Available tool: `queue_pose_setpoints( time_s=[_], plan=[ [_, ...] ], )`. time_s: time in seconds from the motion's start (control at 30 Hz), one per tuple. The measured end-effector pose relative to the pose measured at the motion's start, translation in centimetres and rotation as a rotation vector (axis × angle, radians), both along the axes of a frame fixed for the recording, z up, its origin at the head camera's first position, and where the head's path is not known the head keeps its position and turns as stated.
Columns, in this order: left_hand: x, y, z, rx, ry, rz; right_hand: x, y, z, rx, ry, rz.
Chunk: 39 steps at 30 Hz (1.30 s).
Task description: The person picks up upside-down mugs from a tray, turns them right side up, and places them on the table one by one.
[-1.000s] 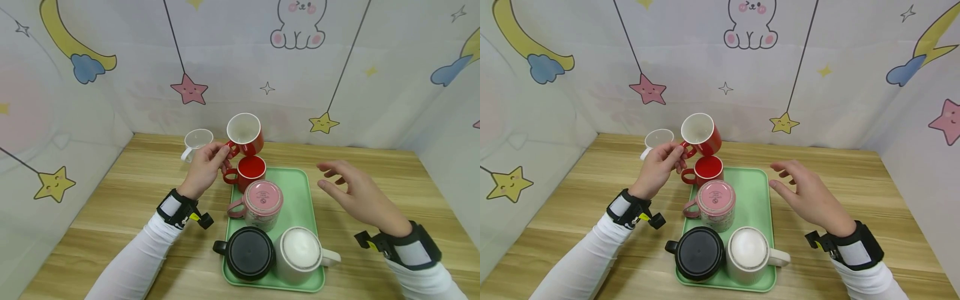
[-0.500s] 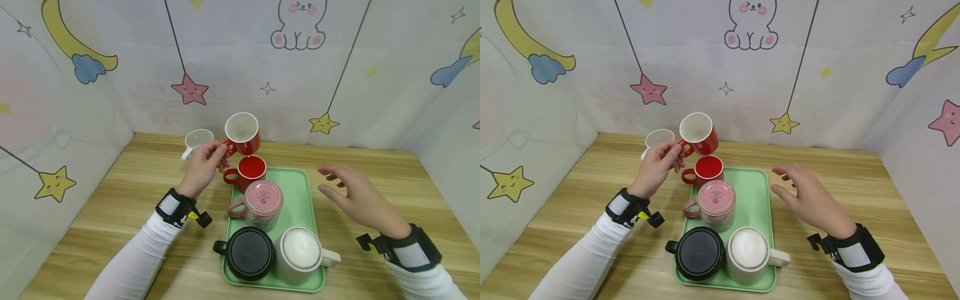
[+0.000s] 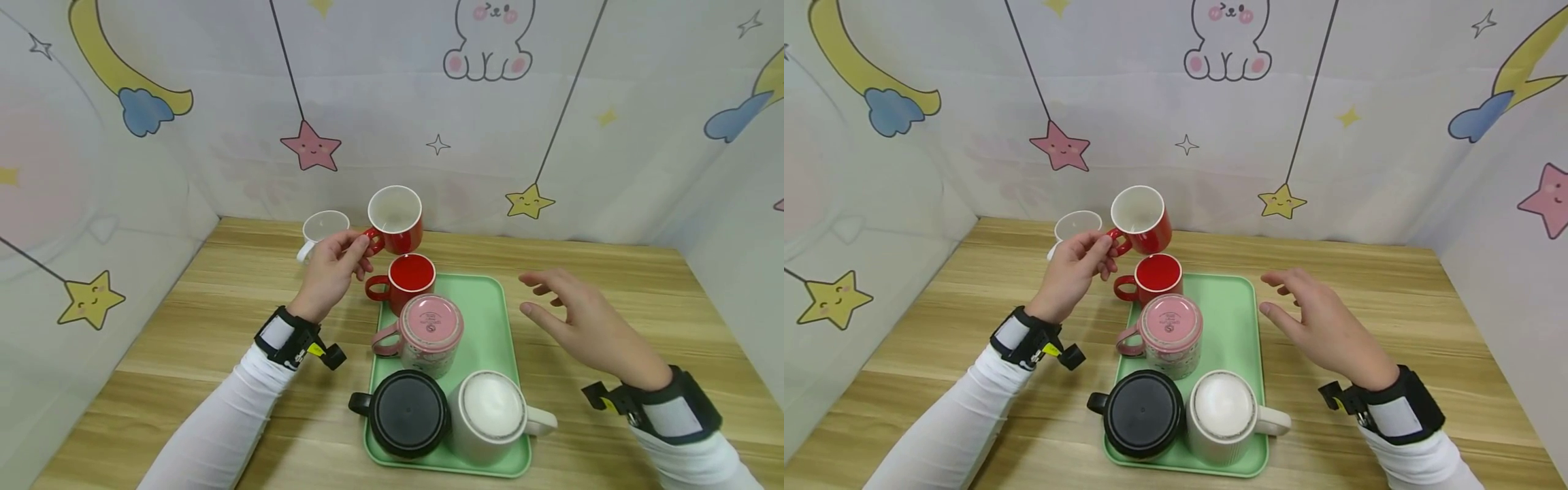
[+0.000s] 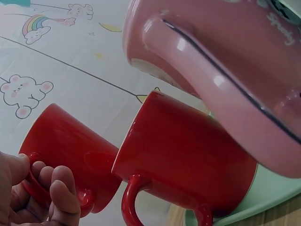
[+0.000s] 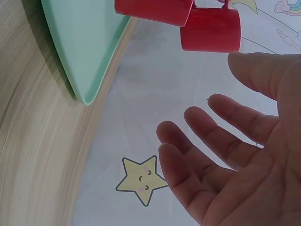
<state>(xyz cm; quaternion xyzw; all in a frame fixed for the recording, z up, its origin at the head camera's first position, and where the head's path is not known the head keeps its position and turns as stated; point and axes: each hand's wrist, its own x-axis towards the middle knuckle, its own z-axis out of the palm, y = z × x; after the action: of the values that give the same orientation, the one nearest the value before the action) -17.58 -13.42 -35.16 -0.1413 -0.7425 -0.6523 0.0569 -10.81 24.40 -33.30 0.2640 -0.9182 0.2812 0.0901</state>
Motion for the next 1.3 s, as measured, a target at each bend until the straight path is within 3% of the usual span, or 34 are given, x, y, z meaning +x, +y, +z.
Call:
queue_pose_setpoints(
  time_s=[0.23,0.8,1.3],
  plan=[
    [-0.3,-0.1,-0.3,-0.001,0.013,0.005,0.0,0.1,0.1,-0.003,-0.003,-0.007],
    [-1.0,-0.6,-1.8,0.012,-0.079,0.104,0.1,0.5,0.1,0.007,-0.034,-0.026],
    [-1.6,-1.0,-3.2,0.028,-0.113,0.138,0.3,1.1,-0.6,0.018,-0.021,-0.029]
  ],
)
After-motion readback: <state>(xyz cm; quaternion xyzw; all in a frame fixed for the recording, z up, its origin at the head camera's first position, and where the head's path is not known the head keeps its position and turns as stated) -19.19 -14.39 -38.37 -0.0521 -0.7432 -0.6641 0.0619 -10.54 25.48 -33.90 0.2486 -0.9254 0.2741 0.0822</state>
